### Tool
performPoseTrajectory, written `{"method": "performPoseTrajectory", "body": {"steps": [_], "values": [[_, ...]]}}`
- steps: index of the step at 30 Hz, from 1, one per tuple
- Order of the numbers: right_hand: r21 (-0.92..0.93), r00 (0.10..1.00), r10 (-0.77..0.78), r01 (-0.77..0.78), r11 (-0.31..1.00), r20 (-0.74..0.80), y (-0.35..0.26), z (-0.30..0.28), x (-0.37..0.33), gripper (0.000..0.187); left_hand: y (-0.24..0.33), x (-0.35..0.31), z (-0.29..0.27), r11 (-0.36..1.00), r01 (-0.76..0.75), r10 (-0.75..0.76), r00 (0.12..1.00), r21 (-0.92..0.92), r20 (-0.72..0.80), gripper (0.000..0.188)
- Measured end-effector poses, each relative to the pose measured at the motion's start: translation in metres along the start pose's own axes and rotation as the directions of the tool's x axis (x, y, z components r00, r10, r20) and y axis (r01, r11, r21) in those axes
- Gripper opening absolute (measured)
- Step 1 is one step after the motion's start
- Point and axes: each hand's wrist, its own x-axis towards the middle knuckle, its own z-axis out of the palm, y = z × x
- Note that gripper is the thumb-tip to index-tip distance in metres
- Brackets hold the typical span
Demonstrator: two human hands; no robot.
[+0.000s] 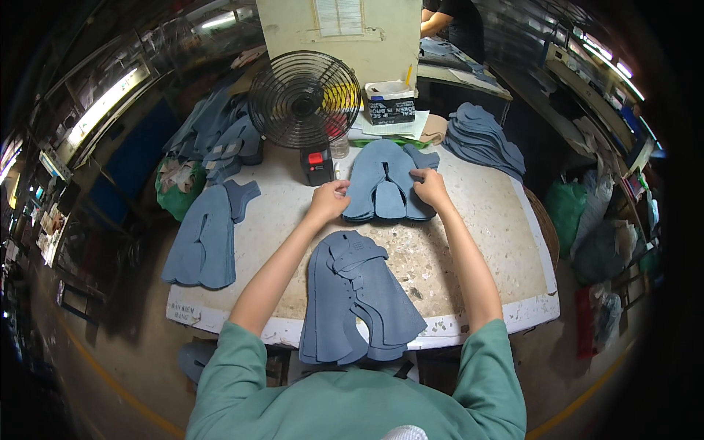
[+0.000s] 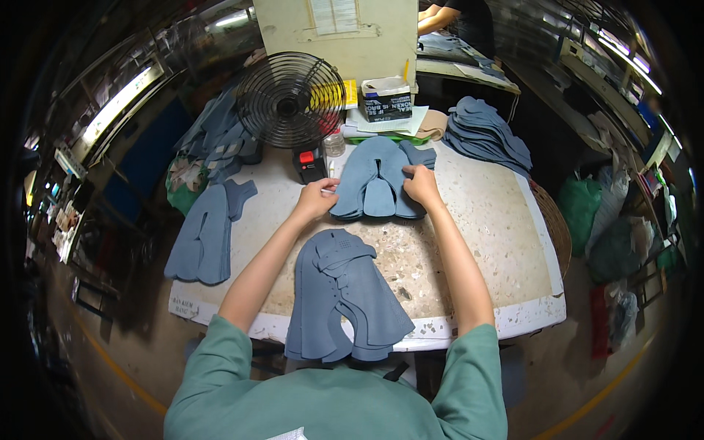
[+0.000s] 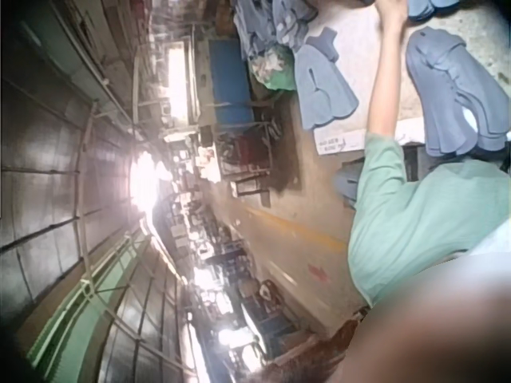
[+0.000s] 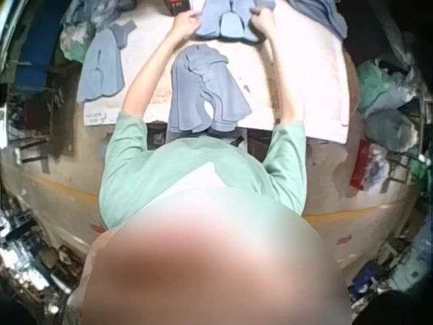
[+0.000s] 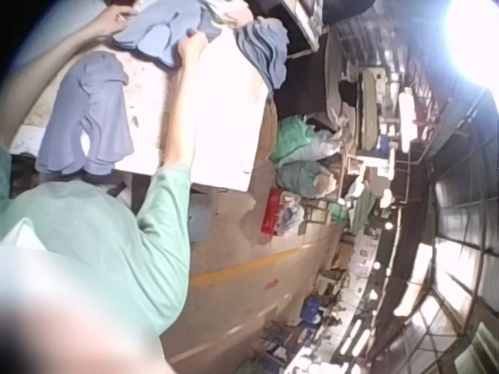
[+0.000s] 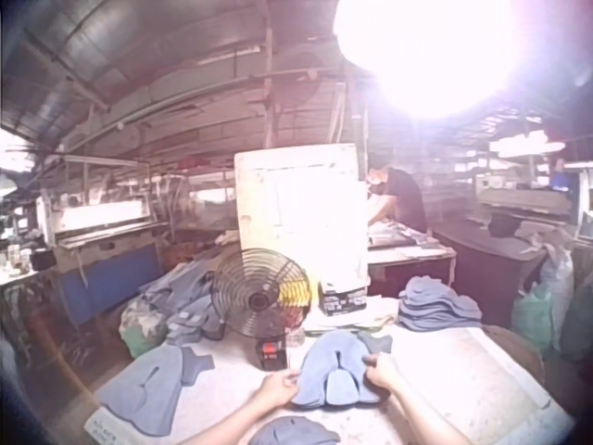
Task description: The person repeatedly picks up gray fabric pieces from a table, aligns them, and stacks them into a neat pile. The person handles the pieces one at a time, turning them over and smoothing them before adding them to the stack.
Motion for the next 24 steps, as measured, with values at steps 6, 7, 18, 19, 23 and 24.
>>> {"method": "performPoseTrajectory", "body": {"steps": [6, 7, 18, 19, 23, 24], "values": [[0.051, 0.986, -0.053, 0.061, 0.997, -0.160, -0.005, 0.005, -0.001, 0.033, 0.009, 0.000, 0.000, 0.991, -0.099, 0.104, 0.993, 0.084, -0.052, 0.036], [0.026, 0.983, -0.064, 0.070, 0.997, -0.171, -0.006, 0.003, -0.003, 0.032, 0.010, 0.000, 0.000, 0.991, -0.098, 0.104, 0.993, 0.094, -0.057, 0.035], [-0.570, 0.969, 0.228, -0.137, 0.811, 0.092, -0.036, -0.036, -0.069, 0.017, 0.028, -0.034, -0.014, 0.817, -0.136, 0.103, 0.991, 0.560, 0.091, 0.022], [-0.551, 0.983, 0.180, -0.128, 0.825, 0.042, -0.040, -0.038, -0.074, 0.017, 0.030, -0.035, -0.015, 0.809, -0.145, 0.109, 0.989, 0.570, 0.097, 0.022], [-0.378, 0.990, 0.081, -0.033, 0.925, 0.111, -0.061, -0.042, -0.088, 0.018, 0.036, -0.044, -0.033, 0.829, -0.104, 0.102, 0.994, 0.549, 0.035, 0.019], [-0.270, 0.981, 0.059, -0.007, 0.963, 0.186, -0.068, -0.038, -0.092, 0.019, 0.038, -0.047, -0.036, 0.842, -0.108, 0.102, 0.994, 0.529, 0.041, 0.019]]}}
